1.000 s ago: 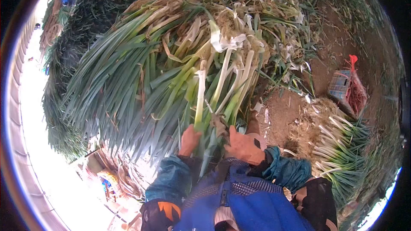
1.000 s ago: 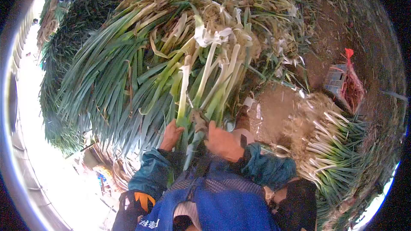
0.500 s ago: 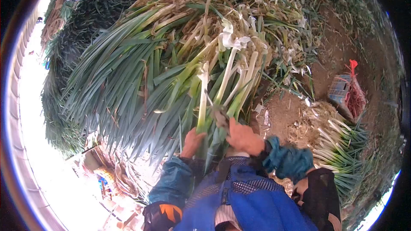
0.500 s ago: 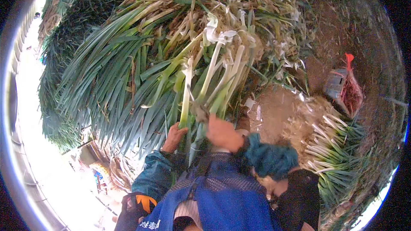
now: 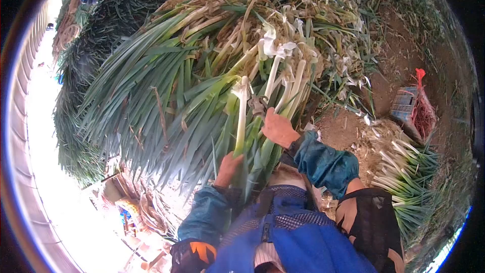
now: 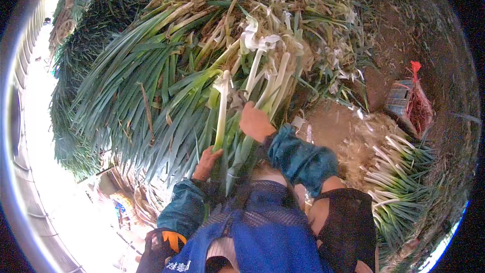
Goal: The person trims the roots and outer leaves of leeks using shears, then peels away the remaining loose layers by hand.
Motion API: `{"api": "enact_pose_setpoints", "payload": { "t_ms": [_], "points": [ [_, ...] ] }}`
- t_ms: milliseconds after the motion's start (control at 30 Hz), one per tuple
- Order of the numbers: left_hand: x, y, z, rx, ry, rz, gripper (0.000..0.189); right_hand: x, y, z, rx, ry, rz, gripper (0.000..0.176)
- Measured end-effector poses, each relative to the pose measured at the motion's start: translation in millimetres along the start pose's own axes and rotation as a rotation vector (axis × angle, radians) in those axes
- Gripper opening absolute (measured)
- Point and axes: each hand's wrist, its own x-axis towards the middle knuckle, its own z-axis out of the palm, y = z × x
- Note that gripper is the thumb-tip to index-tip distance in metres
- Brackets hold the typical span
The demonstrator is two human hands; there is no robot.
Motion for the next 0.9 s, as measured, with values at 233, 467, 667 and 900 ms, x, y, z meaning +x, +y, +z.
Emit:
{"api": "enact_pose_setpoints", "payload": {
  "t_ms": [233, 467, 667, 900],
  "points": [
    [7.0, -17.4, 3.6, 0.001, -0.034, 0.059, 0.033, -60.0, -13.8, 0.8, 0.014, -0.113, -0.084, 0.034],
    [1.7, -12.6, 4.4, 0.003, -0.058, 0.006, 0.035, 20.4, 7.2, 17.8, 0.011, 0.055, -0.022, 0.033],
    [6.7, -20.9, 3.8, 0.004, -0.051, -0.026, 0.033, -11.3, -4.1, 6.5, 0.037, -0.086, -0.020, 0.048],
    [2.7, 42.8, -21.4, -0.025, 0.080, 0.049, 0.033, -26.2, 3.3, -13.7, 0.109, -0.075, 0.096, 0.044]
  ]
}}
